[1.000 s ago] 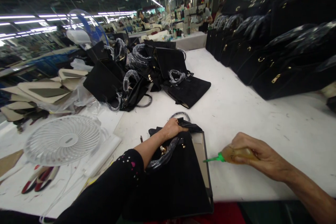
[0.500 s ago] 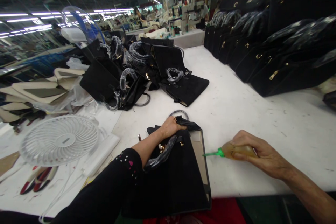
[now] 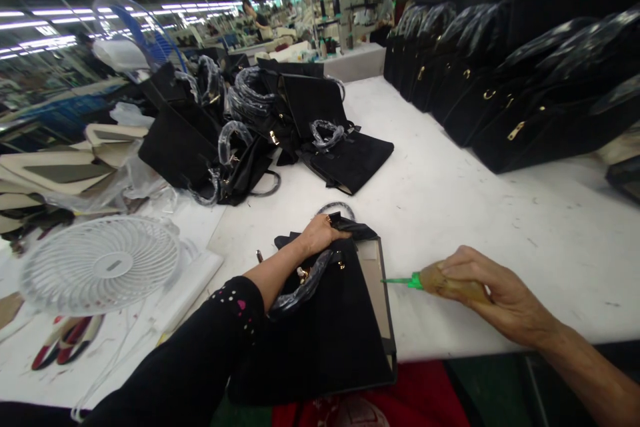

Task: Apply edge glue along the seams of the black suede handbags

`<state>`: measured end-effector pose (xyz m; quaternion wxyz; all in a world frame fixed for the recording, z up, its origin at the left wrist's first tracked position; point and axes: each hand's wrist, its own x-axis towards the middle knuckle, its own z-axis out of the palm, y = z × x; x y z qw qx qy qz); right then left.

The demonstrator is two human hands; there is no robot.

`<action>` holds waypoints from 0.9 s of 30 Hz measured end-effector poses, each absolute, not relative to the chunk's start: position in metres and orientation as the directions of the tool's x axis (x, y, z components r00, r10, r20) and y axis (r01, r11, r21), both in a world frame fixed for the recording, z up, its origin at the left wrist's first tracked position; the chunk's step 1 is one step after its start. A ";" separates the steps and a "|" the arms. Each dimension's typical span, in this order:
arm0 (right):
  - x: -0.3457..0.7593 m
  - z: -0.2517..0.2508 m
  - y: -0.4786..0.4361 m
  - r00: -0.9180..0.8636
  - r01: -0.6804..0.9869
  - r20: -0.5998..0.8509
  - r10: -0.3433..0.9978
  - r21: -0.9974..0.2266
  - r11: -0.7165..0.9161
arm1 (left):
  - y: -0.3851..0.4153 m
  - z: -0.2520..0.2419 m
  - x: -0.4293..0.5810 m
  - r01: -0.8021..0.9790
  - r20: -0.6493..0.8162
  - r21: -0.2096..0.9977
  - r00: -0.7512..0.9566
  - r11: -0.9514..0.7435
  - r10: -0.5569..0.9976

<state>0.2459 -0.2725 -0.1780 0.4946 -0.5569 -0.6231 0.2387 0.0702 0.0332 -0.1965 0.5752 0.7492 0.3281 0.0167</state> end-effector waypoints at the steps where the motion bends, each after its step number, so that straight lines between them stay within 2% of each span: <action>1: 0.246 -0.177 -0.272 0.083 0.458 0.343 0.936 -0.847 0.270 | 0.033 -0.196 0.070 0.472 -0.351 0.873 0.785 -0.124 0.511; 5: 0.245 -0.174 -0.275 -0.036 0.361 0.267 0.963 -0.895 0.262 | 0.034 -0.198 0.070 0.472 -0.354 0.873 0.786 -0.121 0.507; 9: 0.240 -0.172 -0.278 0.103 0.413 0.316 0.943 -0.876 0.248 | 0.037 -0.203 0.071 0.466 -0.353 0.877 0.787 -0.114 0.506; 14: 0.235 -0.167 -0.278 0.008 0.338 0.251 0.968 -0.912 0.233 | 0.038 -0.205 0.070 0.462 -0.350 0.880 0.789 -0.113 0.505; 18: 0.236 -0.167 -0.278 0.104 0.445 0.350 0.931 -0.853 0.271 | 0.037 -0.205 0.070 0.465 -0.354 0.878 0.787 -0.110 0.505; 23: 0.231 -0.164 -0.285 -0.045 0.311 0.166 0.985 -0.935 0.172 | 0.038 -0.205 0.070 0.471 -0.361 0.875 0.789 -0.113 0.497; 27: 0.226 -0.165 -0.292 0.059 0.346 0.201 0.978 -0.923 0.169 | 0.038 -0.201 0.070 0.486 -0.367 0.865 0.782 -0.124 0.504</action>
